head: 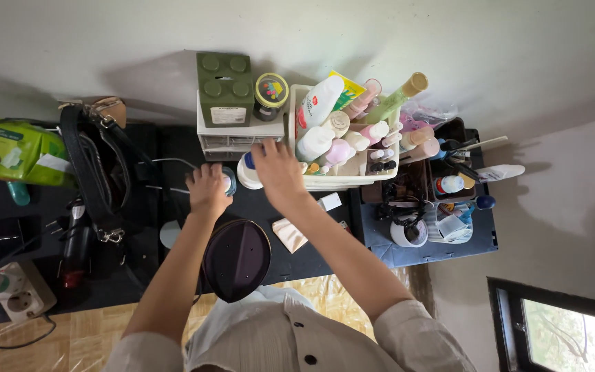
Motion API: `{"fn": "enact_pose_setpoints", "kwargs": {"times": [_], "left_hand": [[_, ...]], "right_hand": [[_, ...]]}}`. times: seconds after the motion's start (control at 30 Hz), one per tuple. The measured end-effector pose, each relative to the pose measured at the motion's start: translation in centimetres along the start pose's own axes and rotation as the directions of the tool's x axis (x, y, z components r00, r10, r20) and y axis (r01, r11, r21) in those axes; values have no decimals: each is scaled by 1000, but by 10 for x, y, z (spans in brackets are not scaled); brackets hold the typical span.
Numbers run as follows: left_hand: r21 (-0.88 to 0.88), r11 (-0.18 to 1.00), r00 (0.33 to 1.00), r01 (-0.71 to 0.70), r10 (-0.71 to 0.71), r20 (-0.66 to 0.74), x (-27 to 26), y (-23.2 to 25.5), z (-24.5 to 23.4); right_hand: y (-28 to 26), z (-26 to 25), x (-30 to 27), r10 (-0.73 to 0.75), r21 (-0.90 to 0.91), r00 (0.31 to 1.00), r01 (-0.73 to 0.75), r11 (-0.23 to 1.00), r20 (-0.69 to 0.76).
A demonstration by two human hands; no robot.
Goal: Picking up various items from the floor and organizing them on shelves and dressers.
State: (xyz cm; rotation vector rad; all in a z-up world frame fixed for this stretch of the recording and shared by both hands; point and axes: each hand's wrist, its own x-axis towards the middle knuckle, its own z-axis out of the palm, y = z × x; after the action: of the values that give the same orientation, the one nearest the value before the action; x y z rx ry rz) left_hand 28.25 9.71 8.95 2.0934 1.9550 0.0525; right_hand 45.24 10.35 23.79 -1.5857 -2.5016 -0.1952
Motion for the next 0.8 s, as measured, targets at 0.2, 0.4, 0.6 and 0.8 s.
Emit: {"fn": "enact_pose_setpoints", "kwargs": {"times": [0.2,0.4,0.6,0.8], "left_hand": [[-428,900,985,-87,14,-171,-32,15,-62],[-387,869,925,-309,180,-335,-12,56,-57],[-304,880,900,-365,251,-355,11,69,-13],[-427,855,911,-294,115,-396,-7,57,-16]], "right_hand": [[13,-58,5,-21,236,998,35,971,-63],[14,-64,9,-24,239,998,37,970,-59],[10,-37,7,-8,106,998,15,994,-61],[4,-15,12,20,41,1000,-20,999,-2]]}}
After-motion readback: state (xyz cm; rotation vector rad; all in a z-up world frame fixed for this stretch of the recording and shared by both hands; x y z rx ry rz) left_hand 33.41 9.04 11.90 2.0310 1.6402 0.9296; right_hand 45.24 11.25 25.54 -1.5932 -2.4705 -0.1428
